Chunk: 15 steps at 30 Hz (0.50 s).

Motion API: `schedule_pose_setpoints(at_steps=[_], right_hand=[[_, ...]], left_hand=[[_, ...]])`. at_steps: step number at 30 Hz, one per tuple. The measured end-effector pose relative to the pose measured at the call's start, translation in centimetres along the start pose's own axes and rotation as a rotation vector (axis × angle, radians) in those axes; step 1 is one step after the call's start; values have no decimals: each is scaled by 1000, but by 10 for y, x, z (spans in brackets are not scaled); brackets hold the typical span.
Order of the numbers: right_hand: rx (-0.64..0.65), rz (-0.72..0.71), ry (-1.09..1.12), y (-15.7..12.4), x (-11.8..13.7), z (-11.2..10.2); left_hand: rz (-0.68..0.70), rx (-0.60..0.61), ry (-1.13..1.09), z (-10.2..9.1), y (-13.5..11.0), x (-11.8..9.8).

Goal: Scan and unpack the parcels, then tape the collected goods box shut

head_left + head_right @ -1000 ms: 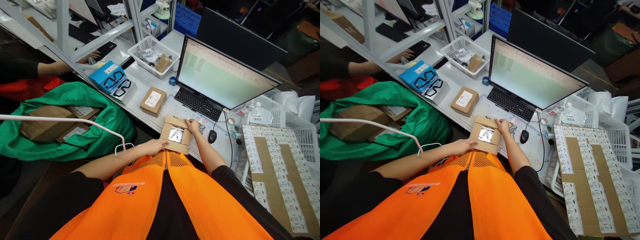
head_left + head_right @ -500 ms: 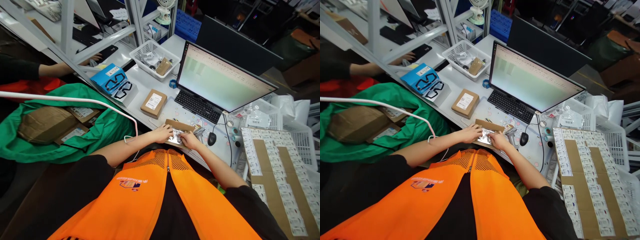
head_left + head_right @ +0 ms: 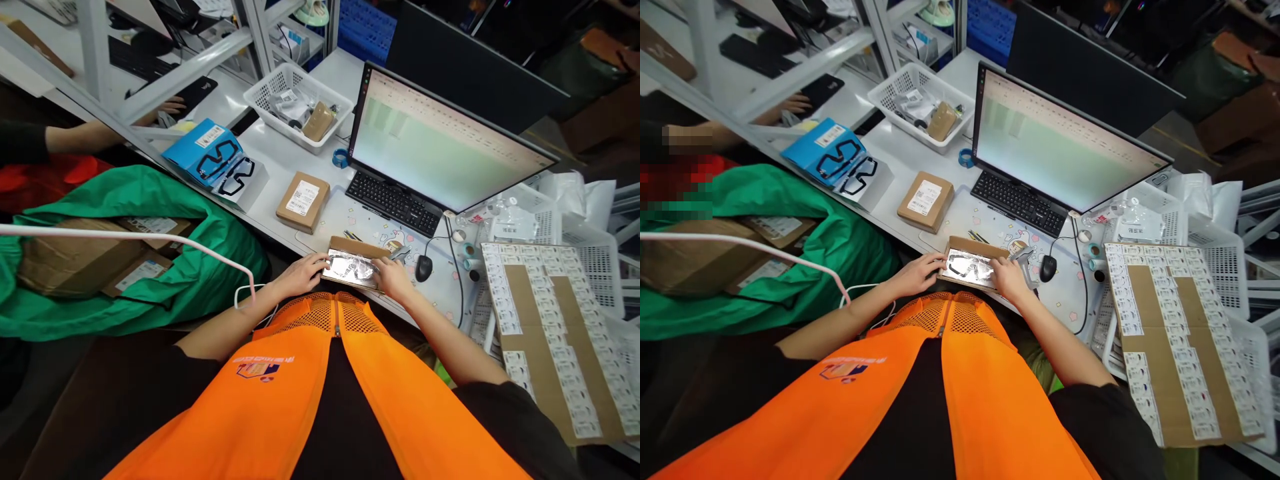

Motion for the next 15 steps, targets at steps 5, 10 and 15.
schedule_pose_setpoints(at_steps=[5,10,15], right_hand=[[171,-129,-51,47,45,18],[146,-67,220,46,44,18],[-483,174,636,-41,-31,-34]], left_hand=[[-19,-6,-10,2,3,1],[-21,-12,-20,-1,-1,4],[-11,-14,-55,4,0,13]])
Point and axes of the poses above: each hand's wrist, its own y-axis towards the middle knuckle, its own z-axis out of the palm, x = y × z, the point moved 4 cm from there along y, towards the middle knuckle, and after that the axes turned 7 degrees about y, right-handed, at the moved point
